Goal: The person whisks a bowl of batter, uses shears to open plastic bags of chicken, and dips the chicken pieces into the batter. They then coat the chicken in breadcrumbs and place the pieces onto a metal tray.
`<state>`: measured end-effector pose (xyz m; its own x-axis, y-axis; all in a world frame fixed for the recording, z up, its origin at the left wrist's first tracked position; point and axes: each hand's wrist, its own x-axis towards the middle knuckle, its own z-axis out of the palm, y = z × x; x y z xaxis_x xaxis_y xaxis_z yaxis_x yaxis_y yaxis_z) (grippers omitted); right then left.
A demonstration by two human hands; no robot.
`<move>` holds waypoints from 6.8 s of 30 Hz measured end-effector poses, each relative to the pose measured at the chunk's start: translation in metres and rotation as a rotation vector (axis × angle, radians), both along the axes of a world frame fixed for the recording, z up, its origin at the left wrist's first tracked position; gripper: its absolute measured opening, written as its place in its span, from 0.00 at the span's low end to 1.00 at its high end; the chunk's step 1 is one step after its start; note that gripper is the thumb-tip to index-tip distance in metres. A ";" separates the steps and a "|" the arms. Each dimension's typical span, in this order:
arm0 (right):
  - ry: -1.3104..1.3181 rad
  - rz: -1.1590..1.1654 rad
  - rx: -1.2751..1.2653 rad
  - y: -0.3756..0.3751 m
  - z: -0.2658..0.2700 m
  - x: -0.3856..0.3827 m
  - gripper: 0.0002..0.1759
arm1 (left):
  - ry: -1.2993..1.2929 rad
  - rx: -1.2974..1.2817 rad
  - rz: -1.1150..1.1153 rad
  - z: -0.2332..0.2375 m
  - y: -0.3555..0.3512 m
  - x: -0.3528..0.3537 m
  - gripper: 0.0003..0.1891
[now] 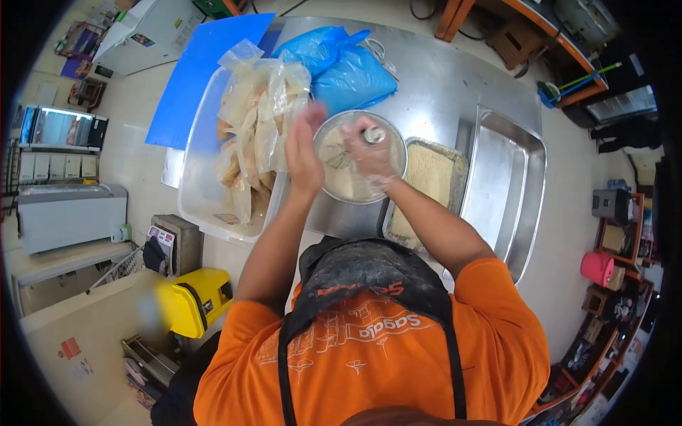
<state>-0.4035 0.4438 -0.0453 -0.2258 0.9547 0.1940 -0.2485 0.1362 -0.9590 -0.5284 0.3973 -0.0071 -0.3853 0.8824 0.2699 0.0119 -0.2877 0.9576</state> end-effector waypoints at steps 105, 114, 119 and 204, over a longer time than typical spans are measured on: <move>-0.204 -0.047 0.073 0.031 0.021 0.039 0.11 | 0.302 -0.504 -0.143 -0.121 -0.075 -0.023 0.15; -0.330 0.069 -0.238 0.020 -0.004 0.036 0.09 | 0.550 -0.637 -0.232 -0.080 -0.092 -0.044 0.17; -0.316 0.071 -0.075 0.018 0.003 0.030 0.10 | -0.310 -0.676 -0.223 -0.091 -0.081 -0.031 0.21; 0.071 0.269 -0.016 0.087 -0.019 0.028 0.16 | -0.144 -0.693 -0.241 -0.136 -0.075 -0.024 0.23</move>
